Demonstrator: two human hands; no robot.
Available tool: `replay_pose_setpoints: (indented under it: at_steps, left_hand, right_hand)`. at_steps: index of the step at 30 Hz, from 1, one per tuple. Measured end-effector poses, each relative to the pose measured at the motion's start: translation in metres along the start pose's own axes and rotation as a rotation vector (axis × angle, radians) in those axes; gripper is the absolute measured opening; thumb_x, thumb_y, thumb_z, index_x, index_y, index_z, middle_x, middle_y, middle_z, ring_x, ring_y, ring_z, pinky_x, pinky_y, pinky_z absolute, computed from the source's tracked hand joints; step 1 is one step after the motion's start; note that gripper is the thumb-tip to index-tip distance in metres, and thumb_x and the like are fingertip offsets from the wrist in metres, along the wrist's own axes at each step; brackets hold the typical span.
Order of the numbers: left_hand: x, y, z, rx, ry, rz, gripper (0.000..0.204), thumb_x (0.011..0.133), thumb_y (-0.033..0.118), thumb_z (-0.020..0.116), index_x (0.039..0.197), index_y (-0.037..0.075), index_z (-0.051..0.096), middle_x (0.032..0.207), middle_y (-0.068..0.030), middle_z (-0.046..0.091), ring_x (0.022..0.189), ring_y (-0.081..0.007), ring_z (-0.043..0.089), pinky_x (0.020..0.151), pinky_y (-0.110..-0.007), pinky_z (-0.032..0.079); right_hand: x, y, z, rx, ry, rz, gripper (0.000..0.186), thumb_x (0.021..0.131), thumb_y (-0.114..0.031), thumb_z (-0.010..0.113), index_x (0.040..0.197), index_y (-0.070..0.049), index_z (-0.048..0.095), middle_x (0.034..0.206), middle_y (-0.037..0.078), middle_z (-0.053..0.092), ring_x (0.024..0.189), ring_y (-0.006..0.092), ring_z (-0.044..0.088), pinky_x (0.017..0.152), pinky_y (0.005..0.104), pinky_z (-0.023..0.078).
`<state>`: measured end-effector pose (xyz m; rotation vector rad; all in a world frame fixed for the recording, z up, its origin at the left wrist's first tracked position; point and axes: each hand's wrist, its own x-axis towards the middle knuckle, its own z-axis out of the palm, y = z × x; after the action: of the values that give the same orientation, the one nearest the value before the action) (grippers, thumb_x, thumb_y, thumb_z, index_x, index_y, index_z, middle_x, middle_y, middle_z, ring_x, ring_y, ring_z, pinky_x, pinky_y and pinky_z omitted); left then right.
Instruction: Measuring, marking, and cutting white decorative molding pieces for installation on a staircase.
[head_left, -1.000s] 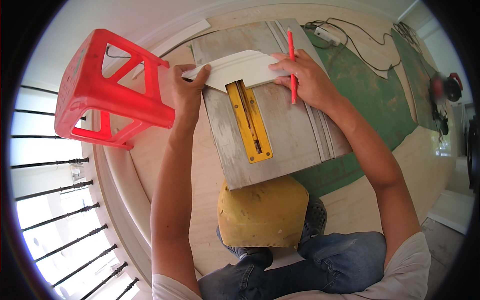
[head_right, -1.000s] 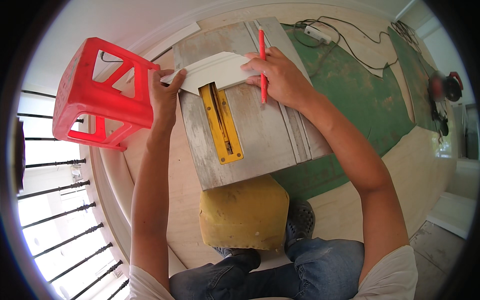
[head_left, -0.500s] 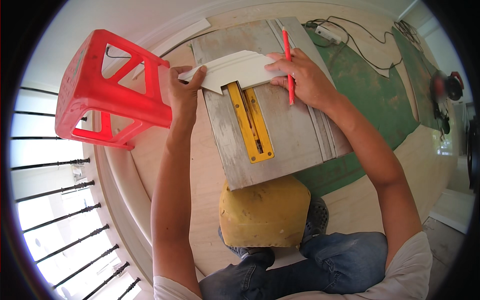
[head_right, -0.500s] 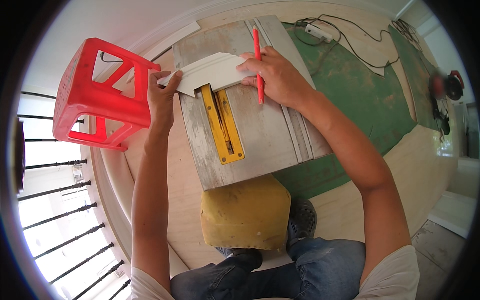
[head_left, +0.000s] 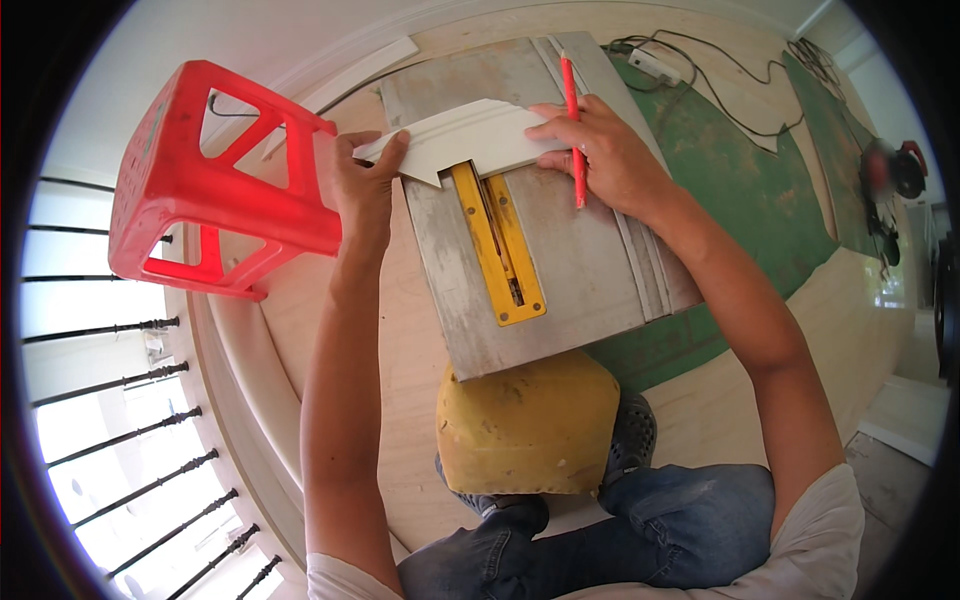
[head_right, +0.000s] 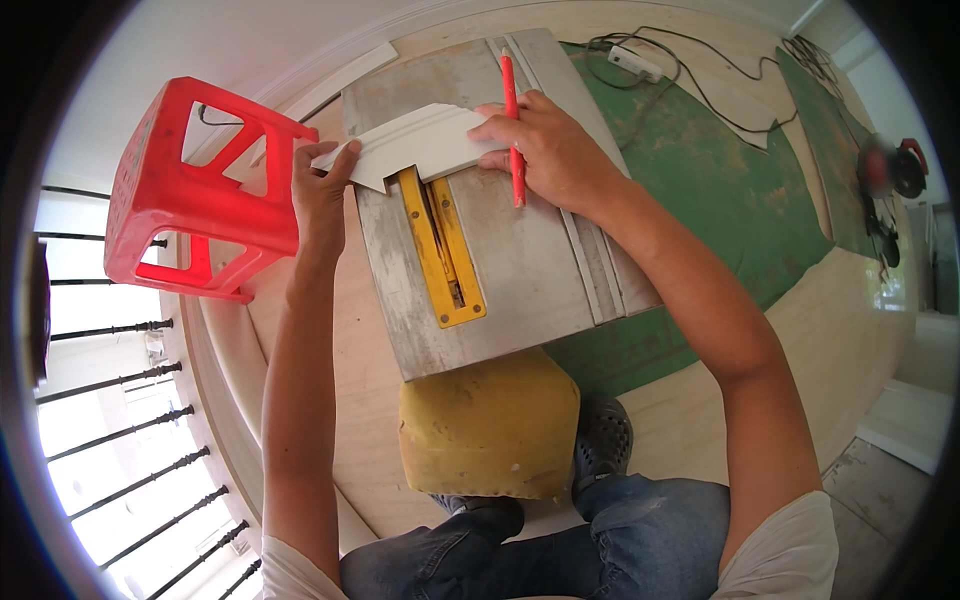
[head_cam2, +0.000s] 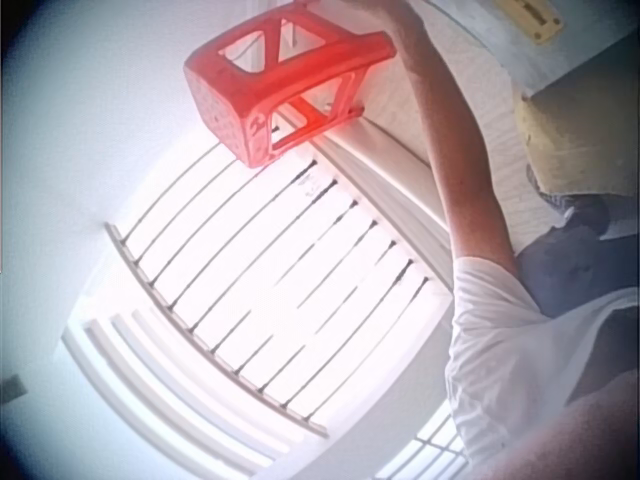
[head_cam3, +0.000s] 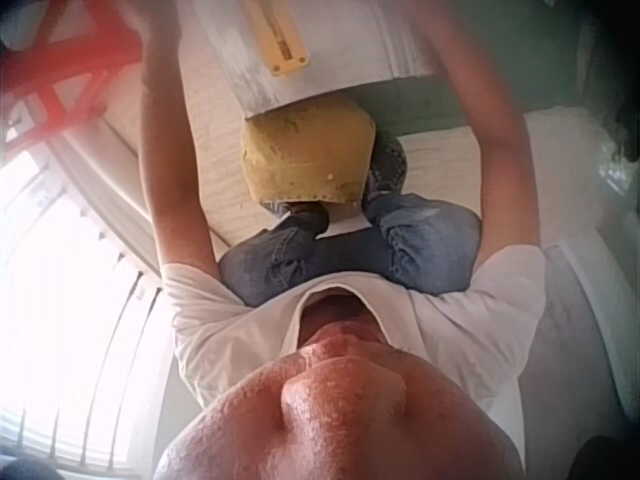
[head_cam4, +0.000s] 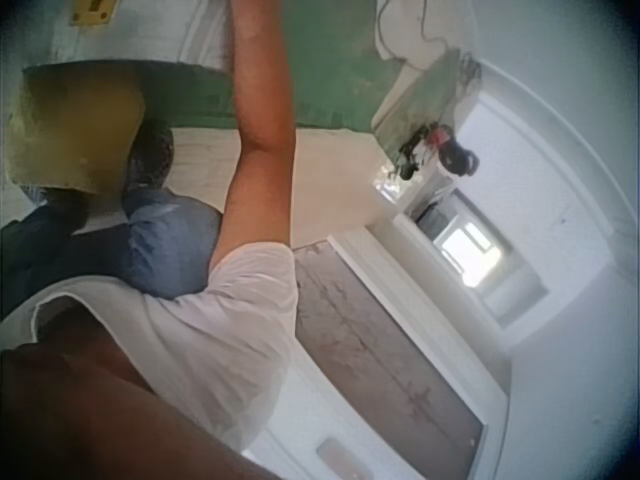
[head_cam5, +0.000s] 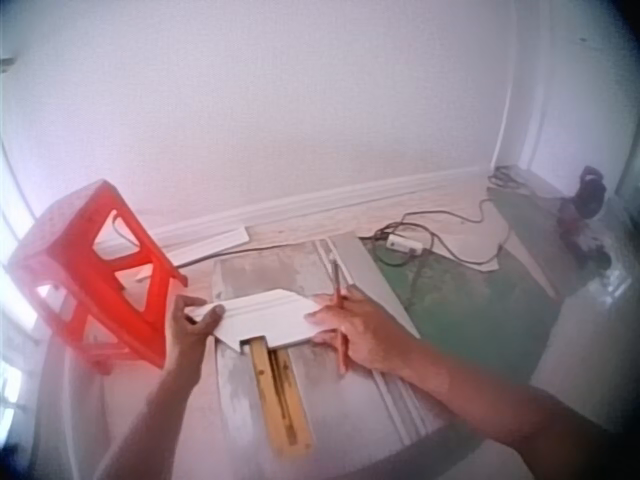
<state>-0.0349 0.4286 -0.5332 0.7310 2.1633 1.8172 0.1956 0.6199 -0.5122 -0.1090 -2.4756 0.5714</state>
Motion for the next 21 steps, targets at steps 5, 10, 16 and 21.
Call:
replay_pose_setpoints:
  at_steps: [5,10,16,21]
  left_hand:
    - [-0.0008,0.0002,0.0028,-0.033,0.000,0.015,0.049,0.084,0.030,0.086,0.110,-0.002,0.059,0.084,-0.0070,0.059,0.075,-0.0132,0.057,0.068,-0.028,0.047]
    - [-0.0013,0.0027,0.0035,0.044,0.020,0.036,0.049,0.083,0.032,0.086,0.108,-0.002,0.060,0.085,-0.0060,0.059,0.076,-0.0131,0.054,0.069,-0.027,0.046]
    - [-0.0008,0.0037,0.0050,0.033,0.011,0.042,0.048,0.083,0.033,0.086,0.107,-0.001,0.061,0.084,-0.0056,0.058,0.077,-0.0127,0.053,0.070,-0.028,0.046]
    - [-0.0017,0.0056,0.0076,0.068,0.009,0.044,0.046,0.084,0.032,0.085,0.106,-0.001,0.061,0.091,-0.0062,0.058,0.082,-0.0138,0.055,0.075,-0.029,0.047]
  right_hand:
    - [-0.0019,0.0008,-0.0001,0.009,-0.003,0.027,0.030,0.080,-0.015,0.082,0.108,-0.008,0.072,0.125,0.010,0.069,0.110,0.0279,0.061,0.095,0.0365,0.053]
    - [-0.0018,-0.0006,-0.0011,0.013,-0.005,0.052,0.029,0.081,-0.013,0.081,0.108,-0.008,0.072,0.125,0.009,0.069,0.110,0.0275,0.060,0.095,0.0360,0.053]
    - [-0.0017,-0.0011,-0.0038,-0.015,-0.009,0.047,0.029,0.081,-0.014,0.080,0.109,-0.008,0.072,0.125,0.009,0.069,0.108,0.0270,0.061,0.096,0.0357,0.053]
    - [-0.0022,-0.0040,-0.0061,-0.024,-0.004,0.065,0.029,0.081,-0.014,0.080,0.108,-0.007,0.072,0.124,0.008,0.069,0.107,0.0267,0.060,0.095,0.0356,0.053]
